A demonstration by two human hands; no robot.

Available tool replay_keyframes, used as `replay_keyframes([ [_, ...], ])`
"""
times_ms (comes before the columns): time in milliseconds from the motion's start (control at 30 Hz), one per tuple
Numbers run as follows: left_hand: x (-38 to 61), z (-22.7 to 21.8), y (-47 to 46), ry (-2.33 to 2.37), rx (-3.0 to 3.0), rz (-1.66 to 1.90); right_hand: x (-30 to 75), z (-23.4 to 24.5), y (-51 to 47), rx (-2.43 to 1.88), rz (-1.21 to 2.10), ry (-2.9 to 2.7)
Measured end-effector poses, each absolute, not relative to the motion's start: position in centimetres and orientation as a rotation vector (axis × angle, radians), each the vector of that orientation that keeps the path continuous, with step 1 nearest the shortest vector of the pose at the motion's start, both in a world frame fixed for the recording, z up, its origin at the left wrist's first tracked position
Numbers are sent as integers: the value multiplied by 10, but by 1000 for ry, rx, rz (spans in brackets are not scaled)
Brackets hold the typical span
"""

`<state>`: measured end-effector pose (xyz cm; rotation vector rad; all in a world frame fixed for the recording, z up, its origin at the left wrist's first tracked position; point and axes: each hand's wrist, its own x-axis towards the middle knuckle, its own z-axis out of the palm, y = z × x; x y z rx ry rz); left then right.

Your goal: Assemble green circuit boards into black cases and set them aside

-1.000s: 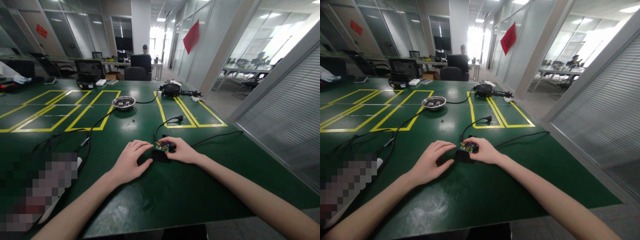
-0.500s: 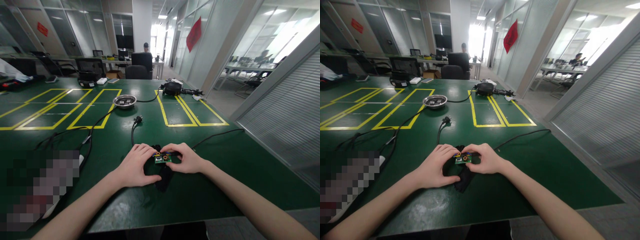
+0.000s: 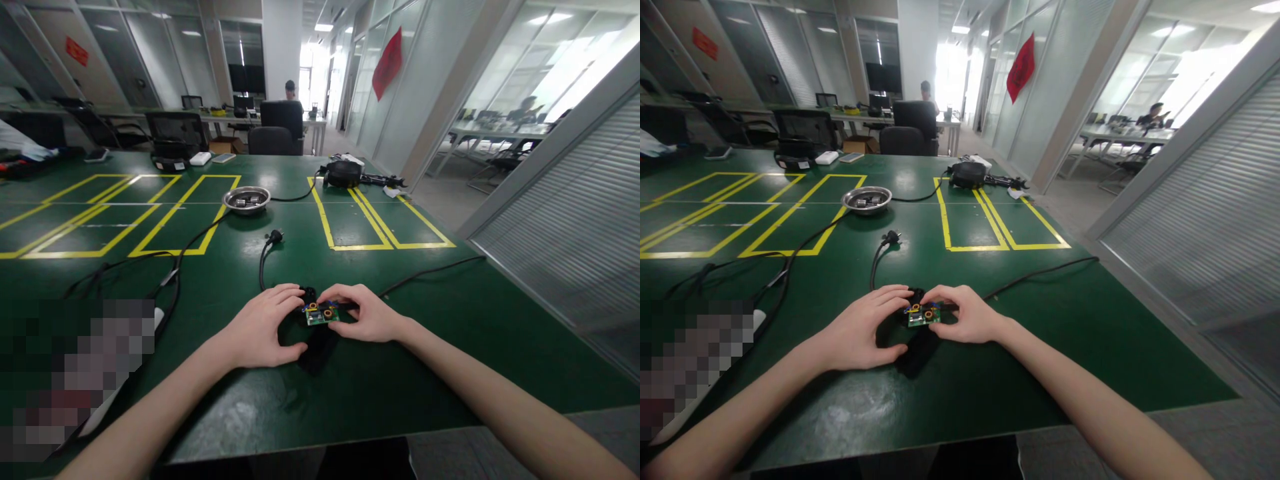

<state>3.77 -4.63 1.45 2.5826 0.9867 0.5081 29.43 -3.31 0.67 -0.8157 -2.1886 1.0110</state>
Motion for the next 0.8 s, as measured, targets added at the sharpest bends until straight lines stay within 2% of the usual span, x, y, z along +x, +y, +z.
replay_keyframes([
  [100,36,16,-46,1004,2569,522,296,8,-32,-834,980,-2171],
  [367,35,15,-45,948,2561,521,295,7,-33,-856,1220,-2258],
  [800,36,9,-35,856,2576,582,293,3,-31,-706,979,-2249],
])
